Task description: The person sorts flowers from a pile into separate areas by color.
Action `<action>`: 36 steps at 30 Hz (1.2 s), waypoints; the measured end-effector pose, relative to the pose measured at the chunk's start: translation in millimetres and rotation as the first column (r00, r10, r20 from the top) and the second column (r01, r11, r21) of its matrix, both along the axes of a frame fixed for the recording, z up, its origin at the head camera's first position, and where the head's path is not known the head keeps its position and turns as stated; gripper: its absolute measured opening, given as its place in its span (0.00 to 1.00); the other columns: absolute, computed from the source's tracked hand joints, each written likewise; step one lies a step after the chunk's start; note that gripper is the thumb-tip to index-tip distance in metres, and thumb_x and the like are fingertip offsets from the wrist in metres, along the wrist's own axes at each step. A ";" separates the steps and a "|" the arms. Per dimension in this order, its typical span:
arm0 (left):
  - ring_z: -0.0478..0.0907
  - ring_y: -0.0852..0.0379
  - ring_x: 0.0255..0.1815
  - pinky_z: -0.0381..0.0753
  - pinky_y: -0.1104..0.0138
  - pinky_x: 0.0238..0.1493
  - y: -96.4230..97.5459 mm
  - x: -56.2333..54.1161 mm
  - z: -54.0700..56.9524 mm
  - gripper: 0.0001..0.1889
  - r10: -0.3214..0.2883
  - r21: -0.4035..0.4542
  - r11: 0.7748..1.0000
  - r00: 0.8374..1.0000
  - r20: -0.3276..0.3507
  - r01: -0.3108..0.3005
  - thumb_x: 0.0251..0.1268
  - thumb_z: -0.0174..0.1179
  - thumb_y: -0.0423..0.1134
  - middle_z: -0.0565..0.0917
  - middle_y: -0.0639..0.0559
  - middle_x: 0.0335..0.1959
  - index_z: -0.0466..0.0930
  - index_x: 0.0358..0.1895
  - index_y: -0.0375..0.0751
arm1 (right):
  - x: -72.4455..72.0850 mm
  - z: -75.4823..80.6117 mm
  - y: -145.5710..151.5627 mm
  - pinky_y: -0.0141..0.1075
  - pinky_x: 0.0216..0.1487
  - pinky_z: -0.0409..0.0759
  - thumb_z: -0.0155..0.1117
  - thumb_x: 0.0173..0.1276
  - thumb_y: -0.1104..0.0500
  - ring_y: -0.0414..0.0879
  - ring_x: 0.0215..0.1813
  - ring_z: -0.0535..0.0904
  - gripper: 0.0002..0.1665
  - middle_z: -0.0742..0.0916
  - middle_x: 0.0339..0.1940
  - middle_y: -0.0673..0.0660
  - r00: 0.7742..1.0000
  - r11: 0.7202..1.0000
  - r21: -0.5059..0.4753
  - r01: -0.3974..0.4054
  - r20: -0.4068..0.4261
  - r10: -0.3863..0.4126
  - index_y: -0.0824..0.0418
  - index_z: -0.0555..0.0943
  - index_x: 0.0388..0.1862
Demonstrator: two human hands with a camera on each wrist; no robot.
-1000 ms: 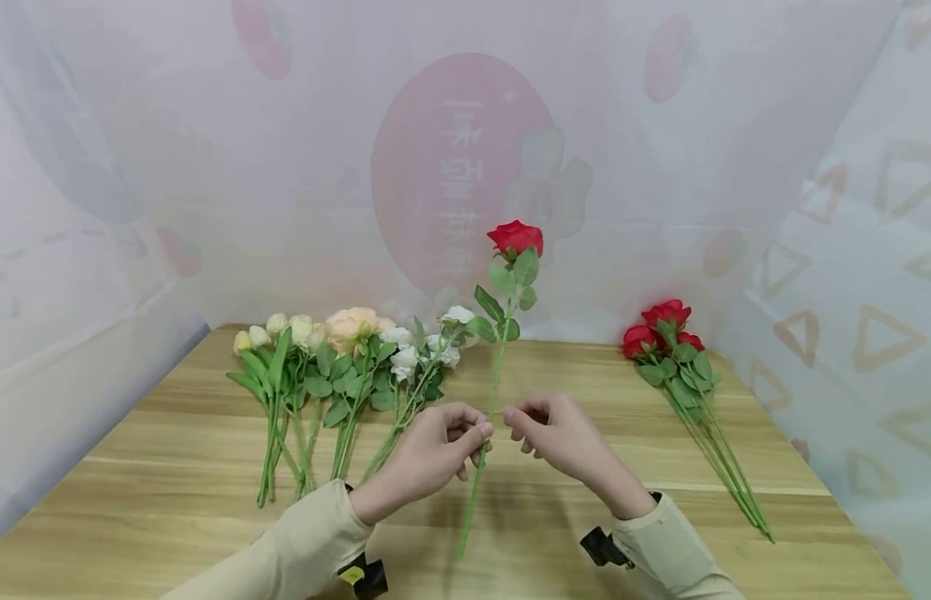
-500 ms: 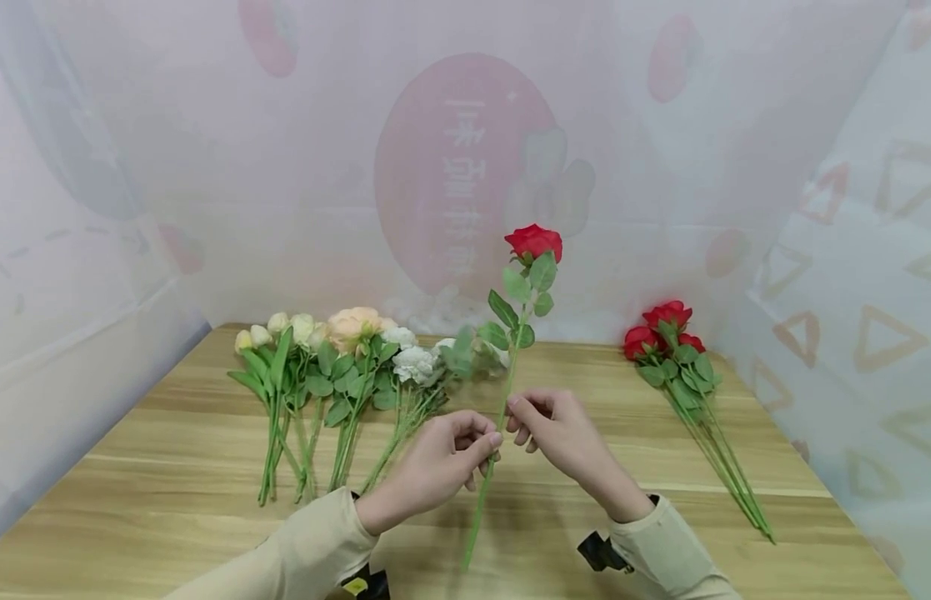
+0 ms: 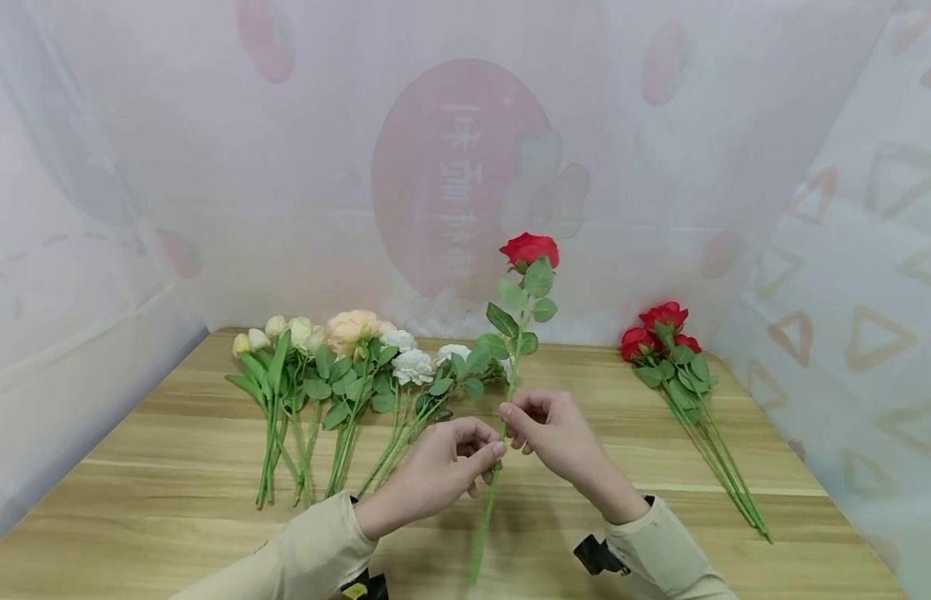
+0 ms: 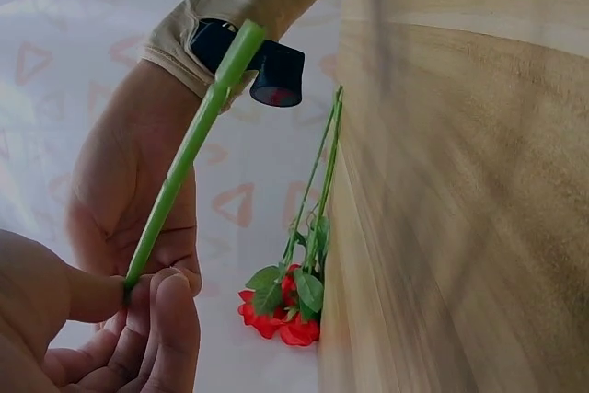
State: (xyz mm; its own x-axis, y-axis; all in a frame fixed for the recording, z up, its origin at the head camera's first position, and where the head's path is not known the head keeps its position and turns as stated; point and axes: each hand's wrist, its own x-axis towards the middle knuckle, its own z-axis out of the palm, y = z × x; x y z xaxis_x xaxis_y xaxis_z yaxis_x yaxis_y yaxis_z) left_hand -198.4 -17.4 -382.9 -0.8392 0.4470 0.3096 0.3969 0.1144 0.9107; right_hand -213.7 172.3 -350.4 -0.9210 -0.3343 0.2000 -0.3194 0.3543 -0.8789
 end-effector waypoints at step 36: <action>0.77 0.65 0.30 0.78 0.67 0.33 -90.2 -13.8 1.3 0.04 -0.005 -0.450 0.890 0.983 -0.181 -0.079 0.74 0.56 0.35 0.79 0.62 0.28 0.80 0.40 0.43 | -29.9 3.6 225.2 0.34 0.16 0.59 0.59 0.70 0.69 0.40 0.12 0.59 0.24 0.66 0.09 0.47 0.866 0.687 0.552 0.473 -0.435 -0.248 0.59 0.70 0.13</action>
